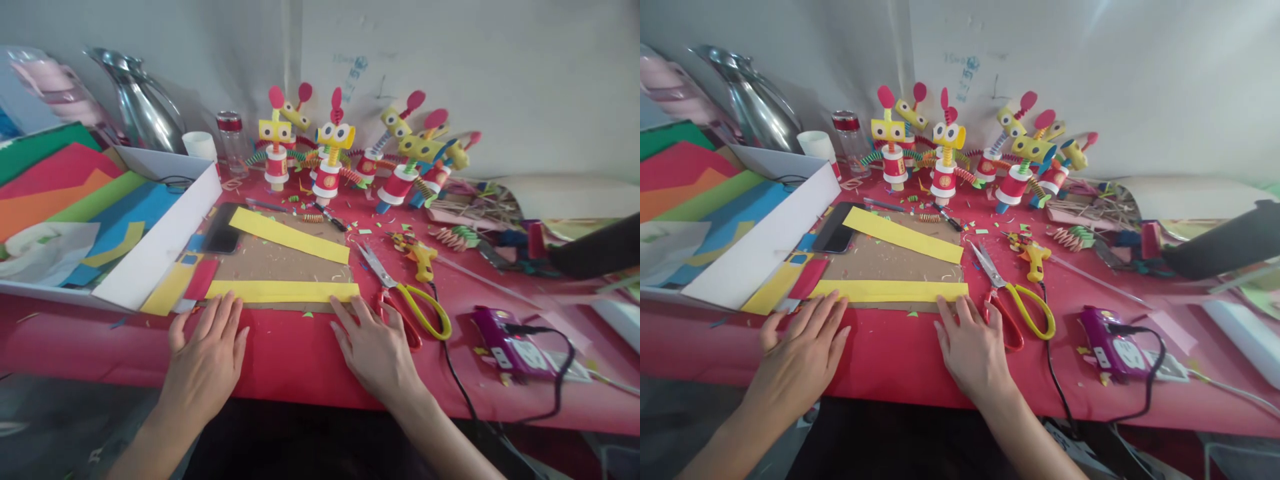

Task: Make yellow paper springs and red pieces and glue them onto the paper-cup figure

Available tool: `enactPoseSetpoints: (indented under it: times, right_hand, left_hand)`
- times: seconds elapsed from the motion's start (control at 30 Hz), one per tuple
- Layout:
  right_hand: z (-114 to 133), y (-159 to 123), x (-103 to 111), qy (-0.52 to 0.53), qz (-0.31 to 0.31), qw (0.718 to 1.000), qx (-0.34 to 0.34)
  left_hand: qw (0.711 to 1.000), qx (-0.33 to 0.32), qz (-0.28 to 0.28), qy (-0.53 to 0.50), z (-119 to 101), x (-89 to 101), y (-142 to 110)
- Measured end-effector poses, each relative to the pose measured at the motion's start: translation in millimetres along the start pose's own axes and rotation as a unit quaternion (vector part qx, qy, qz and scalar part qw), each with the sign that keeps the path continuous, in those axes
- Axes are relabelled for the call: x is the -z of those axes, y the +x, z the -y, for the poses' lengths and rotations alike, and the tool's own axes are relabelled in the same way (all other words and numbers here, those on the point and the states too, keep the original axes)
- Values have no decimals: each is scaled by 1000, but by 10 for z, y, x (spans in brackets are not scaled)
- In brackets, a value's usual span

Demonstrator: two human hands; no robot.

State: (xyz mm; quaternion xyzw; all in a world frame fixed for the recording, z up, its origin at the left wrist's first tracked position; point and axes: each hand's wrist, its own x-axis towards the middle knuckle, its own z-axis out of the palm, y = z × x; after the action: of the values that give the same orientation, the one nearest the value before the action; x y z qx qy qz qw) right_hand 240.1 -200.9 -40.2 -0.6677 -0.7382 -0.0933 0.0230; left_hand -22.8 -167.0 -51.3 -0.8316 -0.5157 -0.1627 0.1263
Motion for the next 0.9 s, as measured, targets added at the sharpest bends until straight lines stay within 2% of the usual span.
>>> enactPoseSetpoints:
  times: [0.27,0.53,0.9]
  right_hand:
    - [5,-6,-38,-8,3,1000,-1]
    - [12,1,-67,-13,-10,1000,2]
    - [34,4,-41,-21,-18,1000,-5]
  left_hand:
    - [1000,12,0,25,-8,19,-5]
    - [999,18,14,-27,20,-7,-12]
    - [998,44,38,-25,20,15,-2]
